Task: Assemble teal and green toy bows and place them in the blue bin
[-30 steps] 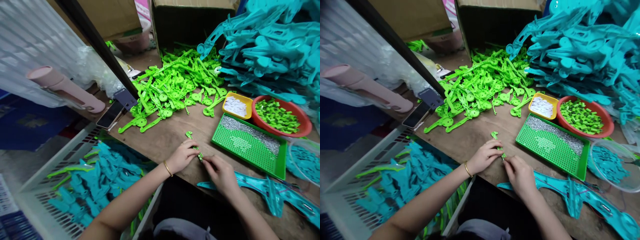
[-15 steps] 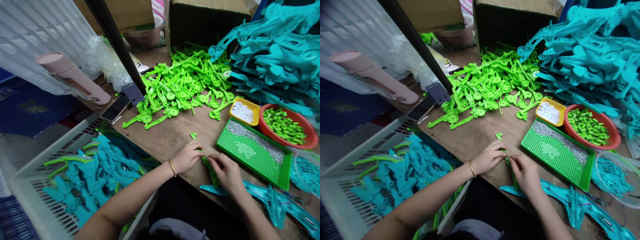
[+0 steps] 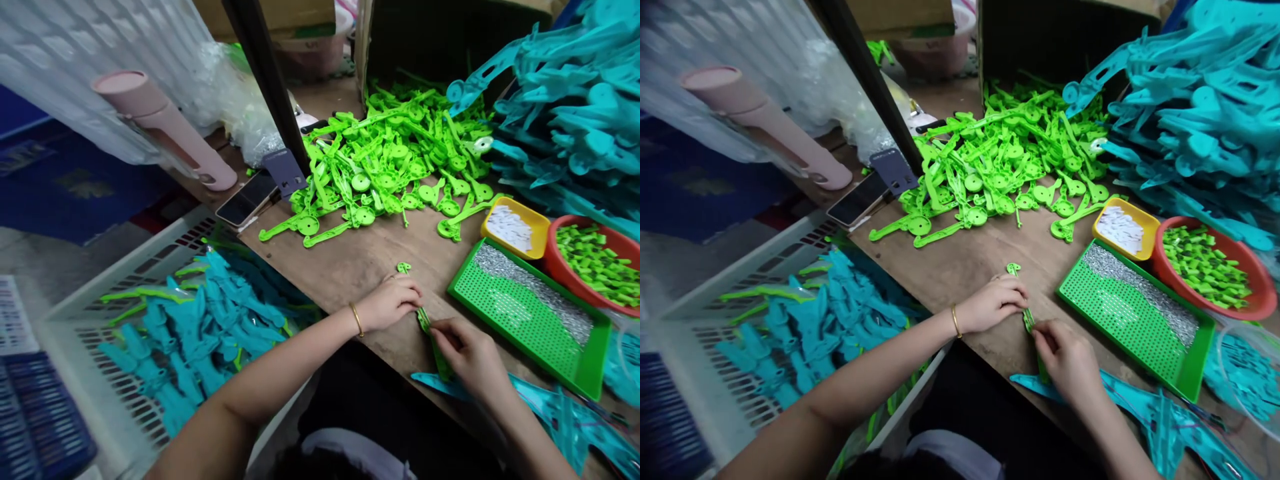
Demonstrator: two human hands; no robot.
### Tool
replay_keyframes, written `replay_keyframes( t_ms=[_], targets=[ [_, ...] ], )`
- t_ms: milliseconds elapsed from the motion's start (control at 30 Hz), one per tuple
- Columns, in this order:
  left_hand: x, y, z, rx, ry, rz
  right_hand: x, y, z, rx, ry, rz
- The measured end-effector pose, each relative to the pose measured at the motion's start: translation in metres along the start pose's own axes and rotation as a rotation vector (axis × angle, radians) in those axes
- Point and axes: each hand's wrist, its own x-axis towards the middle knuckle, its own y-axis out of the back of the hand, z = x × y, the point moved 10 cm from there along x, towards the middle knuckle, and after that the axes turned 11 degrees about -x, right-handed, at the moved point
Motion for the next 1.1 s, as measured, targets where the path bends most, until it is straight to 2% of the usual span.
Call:
replay_keyframes(
  t_ms=[133, 267, 400, 800, 1100],
  targets=[
    [0.003, 0.001, -0.001, -0.007, 0.054, -0.008, -0.001, 0.001, 0.001, -0.09, -0.016, 0.038],
    [0.004, 0.002, -0.001, -0.03, 0.046, -0.008, -0.002, 0.009, -0.004, -0.198, -0.007, 0.096],
    [0.004, 0.002, -0.004, -0.041, 0.03, 0.001, -0.003, 0.008, -0.012, -0.293, 0.008, 0.083],
    [0.006, 0.003, 0.001, -0.045, 0.026, 0.009, 0.003, -0.003, -0.009, -0.344, -0.057, -0.06],
    [0.007, 0.001, 0.001, 0.036, 0.036, 0.057, 0.025, -0.007, -0.004, -0.31, -0.138, -0.298]
  ],
)
